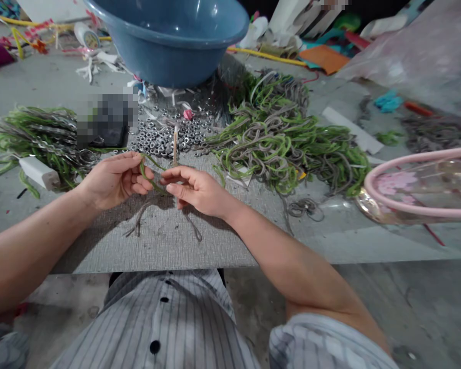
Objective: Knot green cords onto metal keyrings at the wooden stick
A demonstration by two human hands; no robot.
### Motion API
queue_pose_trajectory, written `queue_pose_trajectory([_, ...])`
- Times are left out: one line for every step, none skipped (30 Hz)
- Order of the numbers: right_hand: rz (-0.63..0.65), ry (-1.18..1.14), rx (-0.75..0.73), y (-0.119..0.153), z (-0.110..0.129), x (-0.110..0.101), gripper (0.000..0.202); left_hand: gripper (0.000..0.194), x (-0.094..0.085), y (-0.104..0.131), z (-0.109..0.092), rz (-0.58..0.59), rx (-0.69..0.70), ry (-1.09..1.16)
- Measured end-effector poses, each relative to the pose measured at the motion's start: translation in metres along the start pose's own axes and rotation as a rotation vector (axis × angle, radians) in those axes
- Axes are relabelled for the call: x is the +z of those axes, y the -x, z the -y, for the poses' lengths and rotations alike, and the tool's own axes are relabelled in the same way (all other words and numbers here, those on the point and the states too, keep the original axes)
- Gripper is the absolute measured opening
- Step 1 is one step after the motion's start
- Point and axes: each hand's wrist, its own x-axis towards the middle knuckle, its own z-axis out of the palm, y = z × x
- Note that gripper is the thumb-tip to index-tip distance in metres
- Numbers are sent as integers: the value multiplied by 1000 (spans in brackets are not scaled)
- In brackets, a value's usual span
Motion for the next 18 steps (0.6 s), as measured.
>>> queue_pose_trajectory([37, -66, 36, -1, -1, 0, 31, 22, 0, 0, 0, 5, 3, 8])
queue_pose_trajectory([64, -114, 67, -1, -2, -1, 33, 22, -1, 0, 1, 12, 6, 16])
queue_pose_trajectory([81, -147, 93, -2, -3, -1, 35, 22, -1, -1, 1, 20, 11, 23])
queue_pose_trajectory([90, -170, 114, -2, -4, -1, 36, 22, -1, -1, 1, 32, 13, 28])
queue_pose_trajectory([92, -189, 129, -3, -5, -1, 37, 22, -1, -1, 2, 41, 13, 32])
queue_pose_trajectory([90, -205, 142, -3, -6, -1, 38, 23, -1, -1, 2, 47, 12, 34])
queue_pose_trajectory([83, -218, 150, -4, -6, -1, 39, 23, -1, -1, 2, 51, 9, 35])
queue_pose_trajectory([72, -228, 153, -4, -6, 0, 40, 23, -1, -1, 3, 51, 7, 36])
queue_pose_trajectory([57, -236, 153, -4, -7, 0, 40, 23, -1, -1, 3, 49, 7, 36])
queue_pose_trajectory([41, -243, 151, -5, -7, 1, 40, 23, -1, -1, 3, 45, 9, 36])
queue_pose_trajectory([29, -249, 149, -5, -7, 1, 40, 22, -1, -1, 3, 40, 12, 35])
queue_pose_trajectory([23, -253, 148, -6, -6, 1, 40, 22, -1, -1, 3, 39, 13, 33])
queue_pose_trajectory([21, -257, 146, -6, -6, 2, 41, 21, -1, -1, 3, 40, 15, 34])
queue_pose_trajectory([25, -258, 145, -7, -6, 2, 42, 21, -1, -1, 3, 43, 16, 36])
queue_pose_trajectory([27, -255, 143, -7, -5, 2, 42, 21, -1, -1, 3, 48, 17, 38])
queue_pose_trajectory([28, -248, 140, -7, -5, 2, 42, 21, -1, -1, 3, 54, 18, 39])
queue_pose_trajectory([22, -236, 137, -7, -5, 2, 42, 21, -1, -1, 3, 59, 19, 36])
queue_pose_trajectory([10, -221, 132, -7, -5, 2, 41, 21, -1, 0, 2, 61, 19, 29])
